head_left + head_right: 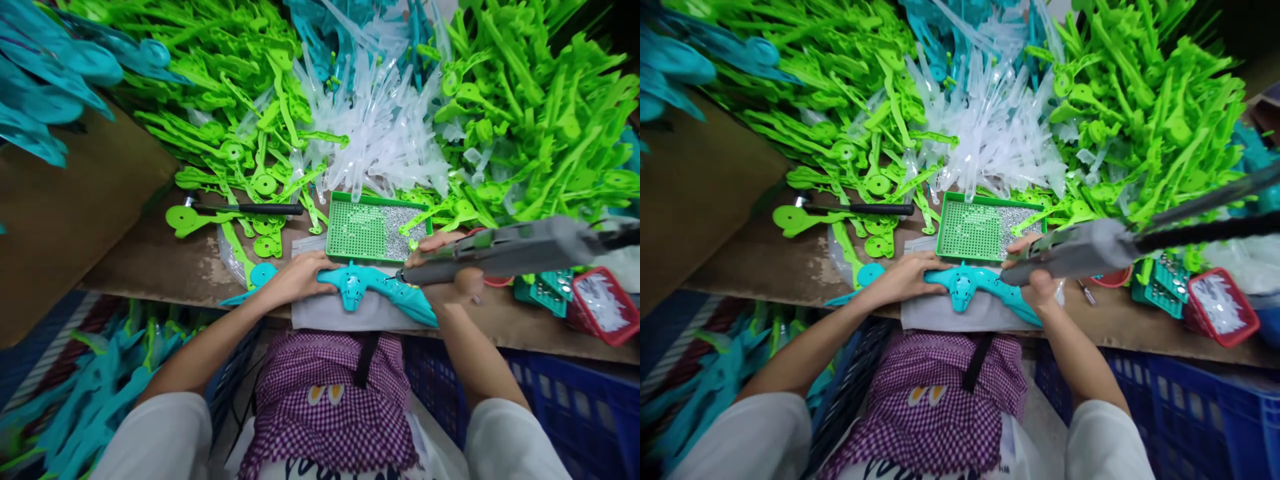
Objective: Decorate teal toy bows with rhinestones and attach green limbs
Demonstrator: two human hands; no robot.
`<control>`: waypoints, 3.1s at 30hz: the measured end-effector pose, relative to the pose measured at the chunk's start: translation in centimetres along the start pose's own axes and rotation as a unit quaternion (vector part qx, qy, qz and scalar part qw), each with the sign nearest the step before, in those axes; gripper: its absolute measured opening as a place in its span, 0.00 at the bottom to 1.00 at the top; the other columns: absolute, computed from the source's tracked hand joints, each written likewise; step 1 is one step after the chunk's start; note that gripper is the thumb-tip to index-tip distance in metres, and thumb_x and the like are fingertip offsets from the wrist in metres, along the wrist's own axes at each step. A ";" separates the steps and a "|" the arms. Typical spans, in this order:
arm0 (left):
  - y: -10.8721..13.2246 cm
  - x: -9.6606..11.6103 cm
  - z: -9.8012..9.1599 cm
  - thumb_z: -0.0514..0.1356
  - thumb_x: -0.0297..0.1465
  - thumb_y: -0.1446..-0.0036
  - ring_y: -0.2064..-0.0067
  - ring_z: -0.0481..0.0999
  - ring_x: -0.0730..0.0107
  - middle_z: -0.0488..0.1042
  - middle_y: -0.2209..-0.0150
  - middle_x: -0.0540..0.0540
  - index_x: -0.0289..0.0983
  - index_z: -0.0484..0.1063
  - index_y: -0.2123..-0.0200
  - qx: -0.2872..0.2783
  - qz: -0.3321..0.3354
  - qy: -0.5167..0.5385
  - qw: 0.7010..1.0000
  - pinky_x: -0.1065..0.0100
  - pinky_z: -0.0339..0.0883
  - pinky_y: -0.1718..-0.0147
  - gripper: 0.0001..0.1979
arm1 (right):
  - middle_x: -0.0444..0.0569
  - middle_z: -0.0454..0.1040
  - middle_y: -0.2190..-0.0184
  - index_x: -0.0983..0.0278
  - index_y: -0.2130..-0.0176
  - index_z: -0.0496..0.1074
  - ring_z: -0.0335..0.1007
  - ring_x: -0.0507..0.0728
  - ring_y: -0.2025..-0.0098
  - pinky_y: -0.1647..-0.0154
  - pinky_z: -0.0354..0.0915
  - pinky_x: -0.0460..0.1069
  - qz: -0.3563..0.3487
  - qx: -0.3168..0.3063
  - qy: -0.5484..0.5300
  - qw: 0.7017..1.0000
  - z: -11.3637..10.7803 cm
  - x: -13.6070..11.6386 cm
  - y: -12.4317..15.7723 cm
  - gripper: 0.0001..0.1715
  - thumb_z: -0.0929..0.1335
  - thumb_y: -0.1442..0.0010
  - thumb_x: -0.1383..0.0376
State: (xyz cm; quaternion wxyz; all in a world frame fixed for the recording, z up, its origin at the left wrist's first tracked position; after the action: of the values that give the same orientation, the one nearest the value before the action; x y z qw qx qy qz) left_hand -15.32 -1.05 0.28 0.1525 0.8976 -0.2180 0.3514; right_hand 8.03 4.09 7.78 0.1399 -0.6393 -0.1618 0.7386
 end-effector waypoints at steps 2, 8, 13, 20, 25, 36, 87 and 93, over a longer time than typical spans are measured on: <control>0.0 0.0 0.0 0.67 0.39 0.48 0.55 0.74 0.59 0.75 0.57 0.42 0.37 0.74 0.48 0.000 -0.004 -0.002 1.000 0.61 0.66 0.56 0.25 | 0.42 0.65 0.86 0.58 0.72 0.75 0.64 0.54 0.86 0.88 0.58 0.50 0.007 -0.014 0.002 1.000 -0.2 -0.1 1.5 0.31 0.66 0.54 0.35; -0.1 0.1 -0.1 0.67 0.40 0.48 0.56 0.74 0.59 0.75 0.58 0.43 0.38 0.74 0.49 -0.001 -0.004 -0.001 1.000 0.61 0.66 0.57 0.24 | 0.43 0.69 0.83 0.58 0.70 0.74 0.65 0.55 0.86 0.89 0.58 0.50 0.040 -0.009 -0.033 0.999 -0.8 1.3 2.4 0.29 0.66 0.53 0.37; -0.1 0.0 0.0 0.67 0.41 0.48 0.56 0.74 0.60 0.75 0.59 0.43 0.38 0.74 0.48 0.005 -0.001 -0.001 1.000 0.63 0.65 0.57 0.24 | 0.42 0.68 0.83 0.58 0.70 0.73 0.66 0.54 0.85 0.87 0.61 0.49 0.044 -0.026 -0.002 0.999 -0.7 2.0 2.6 0.28 0.67 0.53 0.38; 0.0 -0.1 0.1 0.67 0.40 0.48 0.57 0.74 0.61 0.75 0.59 0.44 0.39 0.74 0.48 0.010 0.005 0.001 1.000 0.63 0.65 0.57 0.24 | 0.42 0.67 0.83 0.59 0.76 0.69 0.64 0.52 0.82 0.83 0.64 0.49 0.042 -0.106 0.003 0.993 -0.6 3.2 2.6 0.28 0.68 0.53 0.37; 0.0 0.0 0.1 0.67 0.40 0.48 0.56 0.74 0.59 0.75 0.58 0.43 0.39 0.74 0.49 0.008 -0.001 0.001 1.000 0.61 0.65 0.57 0.24 | 0.42 0.67 0.82 0.59 0.74 0.67 0.65 0.53 0.82 0.84 0.64 0.49 0.078 -0.107 -0.025 0.991 -0.7 3.3 3.2 0.29 0.69 0.57 0.37; 0.0 0.0 0.1 0.67 0.42 0.49 0.56 0.74 0.58 0.75 0.57 0.42 0.38 0.75 0.49 0.007 -0.005 0.003 1.000 0.60 0.66 0.57 0.25 | 0.40 0.66 0.81 0.59 0.71 0.72 0.62 0.49 0.84 0.84 0.60 0.47 -0.044 0.051 -0.018 0.998 3.6 3.8 -4.0 0.25 0.68 0.50 0.41; 0.0 -0.1 0.1 0.67 0.41 0.48 0.56 0.74 0.59 0.75 0.57 0.43 0.39 0.74 0.49 0.004 -0.008 -0.008 1.000 0.62 0.66 0.57 0.24 | 0.42 0.67 0.82 0.59 0.71 0.76 0.65 0.53 0.83 0.86 0.59 0.49 0.058 0.019 0.024 0.998 -4.0 0.1 3.6 0.29 0.68 0.56 0.38; -0.1 -0.1 0.1 0.67 0.41 0.48 0.57 0.74 0.60 0.75 0.58 0.43 0.39 0.74 0.49 0.008 -0.002 -0.003 1.000 0.61 0.66 0.57 0.24 | 0.41 0.66 0.82 0.57 0.74 0.70 0.64 0.53 0.82 0.84 0.60 0.50 0.049 -0.062 0.031 0.996 -4.1 1.4 4.3 0.25 0.68 0.55 0.39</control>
State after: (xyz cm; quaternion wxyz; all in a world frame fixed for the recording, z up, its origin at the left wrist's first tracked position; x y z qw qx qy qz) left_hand -15.27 -1.02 0.13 0.1454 0.9005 -0.2134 0.3498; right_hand 11.87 0.99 4.20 0.0689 -0.6762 -0.1715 0.7132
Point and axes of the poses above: each hand's wrist, its own y-axis away from the middle knuckle, its own z-axis out of the palm, x = y × z, the point moved 2 cm from there along -y, towards the middle knuckle
